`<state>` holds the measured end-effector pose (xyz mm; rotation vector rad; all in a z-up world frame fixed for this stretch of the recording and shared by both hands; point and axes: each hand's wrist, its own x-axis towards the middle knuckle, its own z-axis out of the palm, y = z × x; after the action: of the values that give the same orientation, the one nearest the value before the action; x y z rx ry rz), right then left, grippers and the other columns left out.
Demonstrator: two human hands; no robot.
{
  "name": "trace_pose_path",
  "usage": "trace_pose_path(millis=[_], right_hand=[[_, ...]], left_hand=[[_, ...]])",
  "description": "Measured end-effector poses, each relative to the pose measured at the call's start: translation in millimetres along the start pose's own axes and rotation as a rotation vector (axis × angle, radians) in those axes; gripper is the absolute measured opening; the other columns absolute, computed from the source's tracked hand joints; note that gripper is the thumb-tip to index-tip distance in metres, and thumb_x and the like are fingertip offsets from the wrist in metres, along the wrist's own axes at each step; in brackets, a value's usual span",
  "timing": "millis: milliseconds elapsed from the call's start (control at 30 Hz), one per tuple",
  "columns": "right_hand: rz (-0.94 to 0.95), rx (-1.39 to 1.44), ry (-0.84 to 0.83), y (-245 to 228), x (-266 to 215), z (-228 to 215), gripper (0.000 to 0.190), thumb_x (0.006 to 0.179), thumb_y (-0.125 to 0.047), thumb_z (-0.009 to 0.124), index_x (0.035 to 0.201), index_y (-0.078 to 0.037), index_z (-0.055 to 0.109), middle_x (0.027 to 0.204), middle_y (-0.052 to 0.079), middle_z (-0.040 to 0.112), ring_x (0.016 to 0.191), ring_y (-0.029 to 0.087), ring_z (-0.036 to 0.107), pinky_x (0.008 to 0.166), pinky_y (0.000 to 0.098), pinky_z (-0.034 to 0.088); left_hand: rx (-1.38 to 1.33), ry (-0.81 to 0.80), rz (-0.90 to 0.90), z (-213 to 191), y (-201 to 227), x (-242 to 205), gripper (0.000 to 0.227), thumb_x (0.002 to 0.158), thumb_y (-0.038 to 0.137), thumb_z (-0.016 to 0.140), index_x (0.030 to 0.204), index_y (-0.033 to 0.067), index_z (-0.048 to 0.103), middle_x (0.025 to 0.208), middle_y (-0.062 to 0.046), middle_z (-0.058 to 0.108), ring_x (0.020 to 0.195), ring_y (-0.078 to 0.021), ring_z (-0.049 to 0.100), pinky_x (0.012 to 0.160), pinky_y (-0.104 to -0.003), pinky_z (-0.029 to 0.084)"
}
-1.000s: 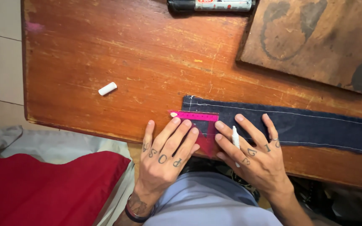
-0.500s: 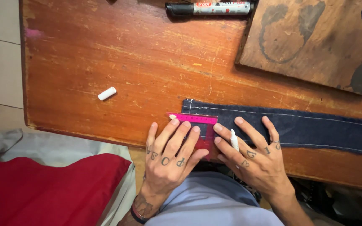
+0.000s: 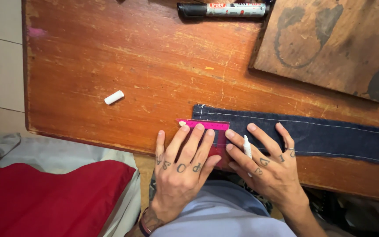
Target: Marking measurement points on a dark blue strap using a ruler and a white marker.
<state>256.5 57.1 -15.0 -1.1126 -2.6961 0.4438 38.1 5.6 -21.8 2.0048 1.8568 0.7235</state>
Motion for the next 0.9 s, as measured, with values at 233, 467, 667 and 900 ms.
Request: trace_pose_path(millis=[233, 467, 667, 900], right_hand=[[0.01, 0.003, 0.0, -0.6, 0.3, -0.5, 0.052, 0.089, -0.037, 0.081, 0.134, -0.024, 0.059, 0.147, -0.007, 0.058, 0.139, 0.024, 0.047, 0.119, 0.0581, 0.028], [0.002, 0.005, 0.004, -1.0, 0.6, -0.3, 0.054, 0.088, -0.038, 0.082, 0.135, -0.023, 0.059, 0.146, -0.006, 0.058, 0.139, 0.024, 0.047, 0.119, 0.0582, 0.027], [0.007, 0.014, 0.001, -0.3, 1.1, -1.0, 0.053, 0.088, -0.037, 0.082, 0.134, -0.023, 0.059, 0.146, -0.006, 0.059, 0.139, 0.024, 0.048, 0.12, 0.0582, 0.027], [0.02, 0.041, 0.004, -0.2, 3.8, -2.0, 0.053, 0.087, -0.035, 0.081, 0.133, -0.022, 0.058, 0.144, -0.005, 0.061, 0.138, 0.024, 0.048, 0.119, 0.0582, 0.027]], left_hand=[[0.021, -0.028, -0.018, -0.3, 4.2, 1.1, 0.042, 0.1, 0.033, 0.071, 0.137, 0.0134, 0.068, 0.142, -0.006, 0.061, 0.136, -0.028, 0.053, 0.118, -0.062, 0.034], [-0.014, -0.045, -0.046, -2.5, 5.6, 2.2, 0.043, 0.099, 0.031, 0.071, 0.137, 0.0124, 0.067, 0.143, -0.007, 0.061, 0.137, -0.029, 0.052, 0.118, -0.062, 0.032], [-0.015, -0.048, -0.061, -3.0, 9.3, 3.2, 0.043, 0.098, 0.03, 0.072, 0.137, 0.0119, 0.067, 0.142, -0.007, 0.061, 0.136, -0.0295, 0.052, 0.118, -0.063, 0.033], [0.023, -0.044, -0.074, -6.2, 14.3, 8.7, 0.043, 0.096, 0.028, 0.073, 0.136, 0.0122, 0.067, 0.141, -0.007, 0.061, 0.134, -0.0307, 0.054, 0.118, -0.064, 0.034]])
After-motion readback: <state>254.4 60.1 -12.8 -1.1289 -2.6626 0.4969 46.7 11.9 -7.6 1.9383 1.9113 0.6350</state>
